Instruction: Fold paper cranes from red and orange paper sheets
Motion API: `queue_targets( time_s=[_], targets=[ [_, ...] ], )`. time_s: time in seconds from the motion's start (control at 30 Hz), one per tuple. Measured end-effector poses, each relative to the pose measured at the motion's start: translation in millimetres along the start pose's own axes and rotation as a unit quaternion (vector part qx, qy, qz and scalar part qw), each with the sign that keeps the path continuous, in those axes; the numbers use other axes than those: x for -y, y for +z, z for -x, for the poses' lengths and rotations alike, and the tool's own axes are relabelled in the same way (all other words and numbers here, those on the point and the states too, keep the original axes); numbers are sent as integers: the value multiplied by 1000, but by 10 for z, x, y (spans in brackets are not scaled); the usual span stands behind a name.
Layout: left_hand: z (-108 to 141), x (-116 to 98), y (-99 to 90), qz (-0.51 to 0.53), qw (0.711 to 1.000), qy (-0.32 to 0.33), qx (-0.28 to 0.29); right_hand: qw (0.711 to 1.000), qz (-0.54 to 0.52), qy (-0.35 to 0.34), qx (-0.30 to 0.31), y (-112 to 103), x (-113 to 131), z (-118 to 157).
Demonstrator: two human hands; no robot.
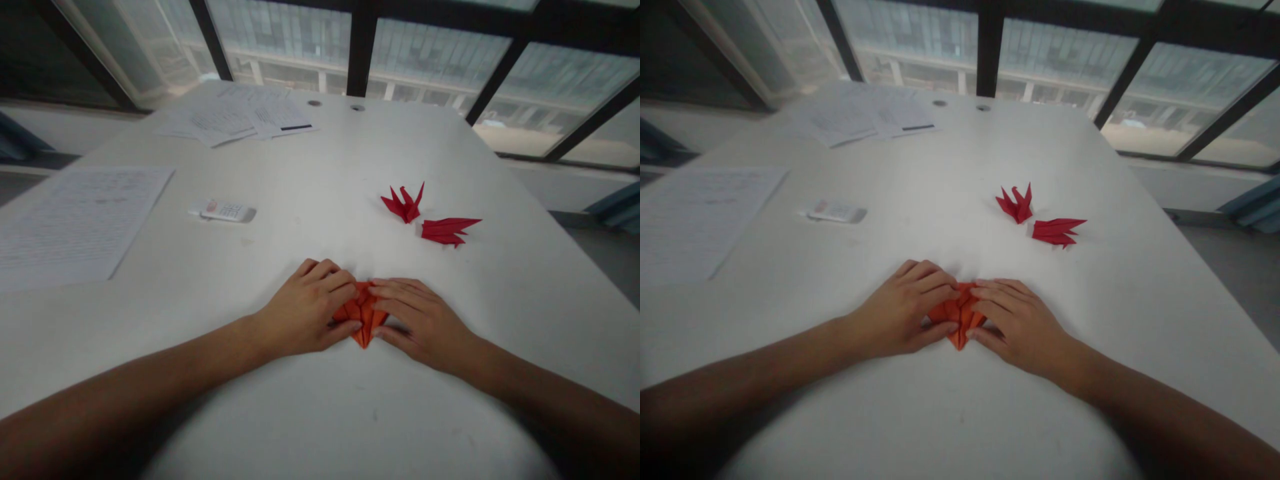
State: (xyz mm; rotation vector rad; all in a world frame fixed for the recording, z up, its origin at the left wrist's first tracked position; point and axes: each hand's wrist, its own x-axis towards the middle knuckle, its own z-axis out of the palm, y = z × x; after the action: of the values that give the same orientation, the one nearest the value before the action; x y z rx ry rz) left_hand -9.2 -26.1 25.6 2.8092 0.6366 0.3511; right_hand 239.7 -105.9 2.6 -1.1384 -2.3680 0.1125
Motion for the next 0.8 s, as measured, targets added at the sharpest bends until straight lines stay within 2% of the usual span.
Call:
queue_targets(
  time_s=[0.27, 0.43, 0.63, 0.8],
  targets=[
    [-29, -19, 12, -7, 1000, -3, 7, 997, 51, 54, 3, 32, 183, -121],
    [-12, -29, 6, -14, 1000, -8, 16, 998, 47, 50, 5, -27, 260, -86],
    [-19, -44, 3, -16, 1000, -6, 10, 998, 35, 44, -28, -16, 263, -37],
    [-22, -40, 7, -16, 1000, -7, 10, 998, 20, 65, -4, -4, 253, -36]
  ],
)
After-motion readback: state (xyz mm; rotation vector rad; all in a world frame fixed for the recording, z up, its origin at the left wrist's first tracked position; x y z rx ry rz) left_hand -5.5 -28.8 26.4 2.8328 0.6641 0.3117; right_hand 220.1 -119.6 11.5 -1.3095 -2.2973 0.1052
